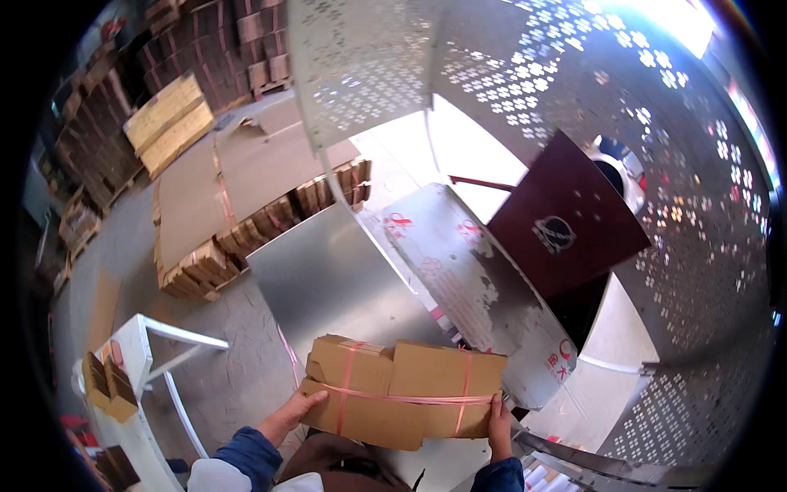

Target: The person repeatedly picks up stacks of flat cardboard pieces, places them into a strapping machine, and secures them with pink plastic bands. The person then removes the bundled stacks and places them on a nearby table or the floor.

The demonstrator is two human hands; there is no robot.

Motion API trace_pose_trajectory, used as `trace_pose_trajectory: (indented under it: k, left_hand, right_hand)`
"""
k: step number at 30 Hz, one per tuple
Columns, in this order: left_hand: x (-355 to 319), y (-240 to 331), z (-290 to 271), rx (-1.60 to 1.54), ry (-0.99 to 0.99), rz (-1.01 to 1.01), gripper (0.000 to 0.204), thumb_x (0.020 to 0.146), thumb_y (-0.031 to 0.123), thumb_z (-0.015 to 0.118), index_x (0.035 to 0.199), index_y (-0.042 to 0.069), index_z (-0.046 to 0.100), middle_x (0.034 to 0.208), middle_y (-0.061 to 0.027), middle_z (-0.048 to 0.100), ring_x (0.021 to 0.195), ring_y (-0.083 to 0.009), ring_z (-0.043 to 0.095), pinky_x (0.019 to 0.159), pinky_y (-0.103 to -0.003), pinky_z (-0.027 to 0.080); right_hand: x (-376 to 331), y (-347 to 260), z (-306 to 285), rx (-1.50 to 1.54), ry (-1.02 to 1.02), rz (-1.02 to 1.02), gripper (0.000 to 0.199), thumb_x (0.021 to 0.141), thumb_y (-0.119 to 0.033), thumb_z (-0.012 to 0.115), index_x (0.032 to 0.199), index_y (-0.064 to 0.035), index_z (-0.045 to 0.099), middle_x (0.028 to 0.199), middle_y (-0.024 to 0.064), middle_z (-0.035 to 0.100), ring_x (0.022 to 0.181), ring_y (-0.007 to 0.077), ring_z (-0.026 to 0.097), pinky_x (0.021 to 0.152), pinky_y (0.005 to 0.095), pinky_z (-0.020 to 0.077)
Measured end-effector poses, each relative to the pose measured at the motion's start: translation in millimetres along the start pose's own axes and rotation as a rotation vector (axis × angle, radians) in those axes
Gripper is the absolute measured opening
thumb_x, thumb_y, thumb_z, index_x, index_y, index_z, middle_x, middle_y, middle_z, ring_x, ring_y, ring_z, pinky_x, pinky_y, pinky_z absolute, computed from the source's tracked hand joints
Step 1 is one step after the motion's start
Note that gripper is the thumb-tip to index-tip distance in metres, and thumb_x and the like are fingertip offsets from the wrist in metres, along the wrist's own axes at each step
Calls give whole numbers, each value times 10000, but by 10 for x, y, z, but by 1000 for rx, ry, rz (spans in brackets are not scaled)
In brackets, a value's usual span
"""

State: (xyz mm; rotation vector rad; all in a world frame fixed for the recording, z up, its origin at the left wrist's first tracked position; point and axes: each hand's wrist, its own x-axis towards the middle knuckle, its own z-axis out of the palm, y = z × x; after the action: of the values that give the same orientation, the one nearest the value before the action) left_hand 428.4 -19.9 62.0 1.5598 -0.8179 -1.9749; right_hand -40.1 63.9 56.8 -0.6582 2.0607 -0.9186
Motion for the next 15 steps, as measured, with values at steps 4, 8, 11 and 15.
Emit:
trace_pose_trajectory:
  k: [4,8,11,15]
  left_hand:
    - [-74,161,-501,-195,46,15,626,869,348,694,1372,82,435,1247,-73,576,1154,-197,544,962,-355,458]
    - [318,721,-999,-324,134,293,377,889,274,685,1182,51,603,1091,-31,649,1028,-148,585,890,-337,489]
    - [940,554,-1579,-175,282,415,725,809,446,737,1329,26,456,1220,-124,586,1129,-212,554,977,-343,435]
    - [717,346,-2000,-212,495,228,1025,749,625,699,1436,-10,279,1336,-245,489,1241,-326,493,1041,-392,383]
  right_hand:
    - [183,-735,699,-338,-47,-155,552,999,-453,414,1202,32,581,1142,227,624,1086,321,573,953,365,422]
    - [1145,-1192,1660,-167,-266,-327,563,1017,-455,365,1222,23,579,1183,179,614,1150,266,551,963,350,434]
    - [1554,-1695,2467,223,-486,-241,617,993,-510,405,1237,32,571,1156,121,617,1066,225,578,924,338,458]
    - [1611,-2196,3244,-267,-476,-306,627,959,-518,473,1193,54,578,1083,167,654,979,248,634,853,359,503]
